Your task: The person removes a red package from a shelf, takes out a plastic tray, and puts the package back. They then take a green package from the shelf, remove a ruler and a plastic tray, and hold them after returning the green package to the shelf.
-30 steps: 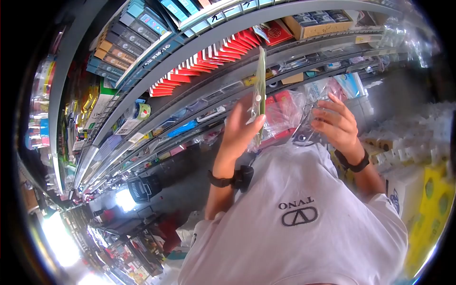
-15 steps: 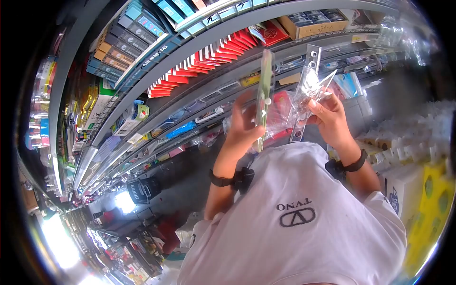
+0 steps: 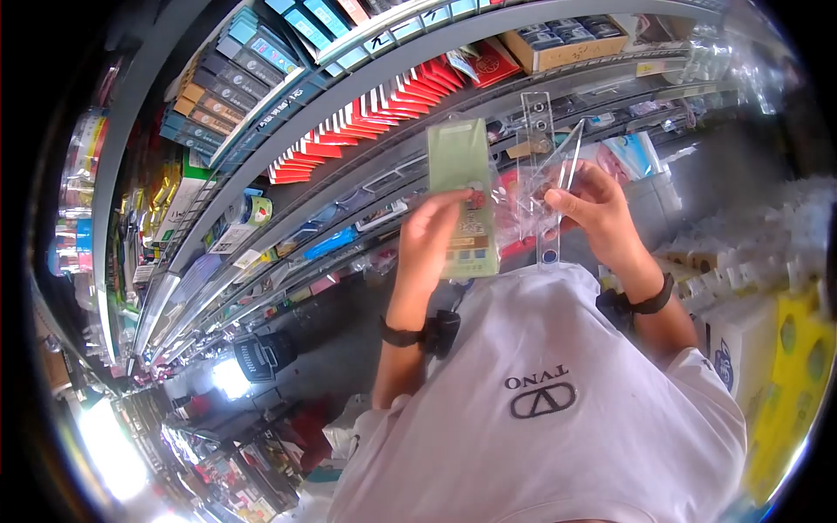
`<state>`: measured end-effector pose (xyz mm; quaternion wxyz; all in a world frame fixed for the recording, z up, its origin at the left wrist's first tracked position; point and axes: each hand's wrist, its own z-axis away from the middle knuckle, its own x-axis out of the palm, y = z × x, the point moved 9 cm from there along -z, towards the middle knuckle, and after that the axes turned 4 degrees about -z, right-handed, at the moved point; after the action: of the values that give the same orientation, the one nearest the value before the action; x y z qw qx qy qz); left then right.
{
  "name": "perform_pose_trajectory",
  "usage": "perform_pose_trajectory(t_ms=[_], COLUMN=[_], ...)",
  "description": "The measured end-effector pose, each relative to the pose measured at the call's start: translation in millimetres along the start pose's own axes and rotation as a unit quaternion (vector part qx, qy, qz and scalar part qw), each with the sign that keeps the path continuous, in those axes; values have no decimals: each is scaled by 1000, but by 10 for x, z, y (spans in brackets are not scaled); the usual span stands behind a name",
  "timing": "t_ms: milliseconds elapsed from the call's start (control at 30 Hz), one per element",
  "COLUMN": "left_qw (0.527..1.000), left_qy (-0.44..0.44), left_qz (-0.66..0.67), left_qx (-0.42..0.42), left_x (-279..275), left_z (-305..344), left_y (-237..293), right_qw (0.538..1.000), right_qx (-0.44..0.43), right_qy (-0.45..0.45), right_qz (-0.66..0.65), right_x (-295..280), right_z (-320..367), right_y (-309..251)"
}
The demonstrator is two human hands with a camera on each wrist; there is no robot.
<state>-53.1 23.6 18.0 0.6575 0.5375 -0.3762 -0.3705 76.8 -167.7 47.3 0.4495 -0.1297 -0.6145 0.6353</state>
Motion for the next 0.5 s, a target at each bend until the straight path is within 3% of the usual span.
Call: perform_pose_trajectory(t_ms=[133, 167, 300, 400, 500], left_qw=[995, 989, 986, 993, 993], left_qy=[-15, -6, -17, 3, 37], left_qz=[-93, -121, -149, -113, -107], left_qx=[10, 88, 68, 34, 23], left_x=[287, 329, 448, 419, 325], left_z=[48, 4, 14, 41, 60], left_y=[234, 315, 328, 303, 295], right_qw=[995, 992, 990, 997, 998], right_qx=[-26, -38, -46, 3, -28], right_qy=[-7, -12, -41, -22, -11], right_qz=[98, 120, 127, 68, 58], right_x=[69, 106, 222, 217, 144], right_z=[-14, -16, -7, 27, 7], right_y=[-12, -29, -38, -34, -1])
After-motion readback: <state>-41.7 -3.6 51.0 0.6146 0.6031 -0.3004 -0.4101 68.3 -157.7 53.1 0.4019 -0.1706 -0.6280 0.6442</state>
